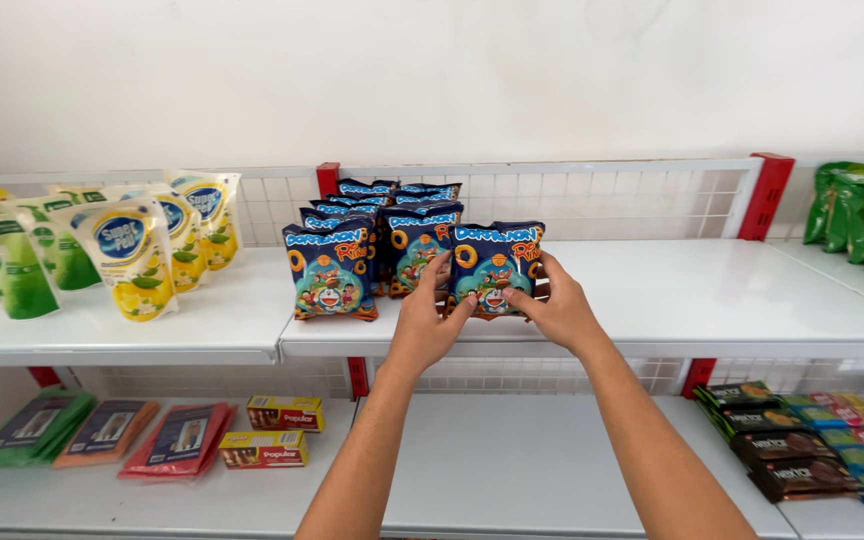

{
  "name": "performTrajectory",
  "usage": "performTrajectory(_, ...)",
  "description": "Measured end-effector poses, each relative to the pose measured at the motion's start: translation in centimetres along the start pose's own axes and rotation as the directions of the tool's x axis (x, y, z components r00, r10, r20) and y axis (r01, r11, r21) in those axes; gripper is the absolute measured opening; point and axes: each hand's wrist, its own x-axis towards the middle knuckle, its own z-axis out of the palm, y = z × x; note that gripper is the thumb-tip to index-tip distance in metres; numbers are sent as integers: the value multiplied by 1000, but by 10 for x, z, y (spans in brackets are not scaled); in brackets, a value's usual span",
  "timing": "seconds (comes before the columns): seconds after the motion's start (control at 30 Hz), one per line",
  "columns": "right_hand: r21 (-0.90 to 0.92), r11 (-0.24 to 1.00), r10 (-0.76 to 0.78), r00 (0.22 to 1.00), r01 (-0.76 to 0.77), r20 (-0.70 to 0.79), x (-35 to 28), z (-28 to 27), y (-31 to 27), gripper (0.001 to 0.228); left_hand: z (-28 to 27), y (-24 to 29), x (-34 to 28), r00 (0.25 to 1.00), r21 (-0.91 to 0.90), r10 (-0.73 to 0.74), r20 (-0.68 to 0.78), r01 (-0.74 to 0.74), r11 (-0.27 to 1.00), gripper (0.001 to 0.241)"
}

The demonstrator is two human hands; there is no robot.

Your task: The person picks up snack bags from a cardboard box on the floor and places them onto a store shelf, arranging them in neat rows.

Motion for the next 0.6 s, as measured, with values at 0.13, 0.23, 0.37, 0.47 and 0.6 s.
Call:
performTrajectory(0.13,24,1000,6,999,-7,48,18,24,6,86,-15,-9,-4,998,72,7,-69,-2,997,76)
performTrajectory(0.23,30,999,30,996,-32,86,26,40,6,88,-23,-18,-9,996,167,4,-91,12,986,80)
performTrajectory(0.37,20,998,49,992,-51,113,32,55,6,88,-29,-20,-17,995,256,-36,-96,60,965,85)
performTrajectory(0.47,6,999,41,993,-42,111,42,65,13,88,-27,-26,-19,993,297,-55,-109,85,951,88)
performTrajectory(0.6,-3,1000,17,994,-16,107,50,74,21,91,-22,-28,-19,989,311,-75,-125,111,944,92)
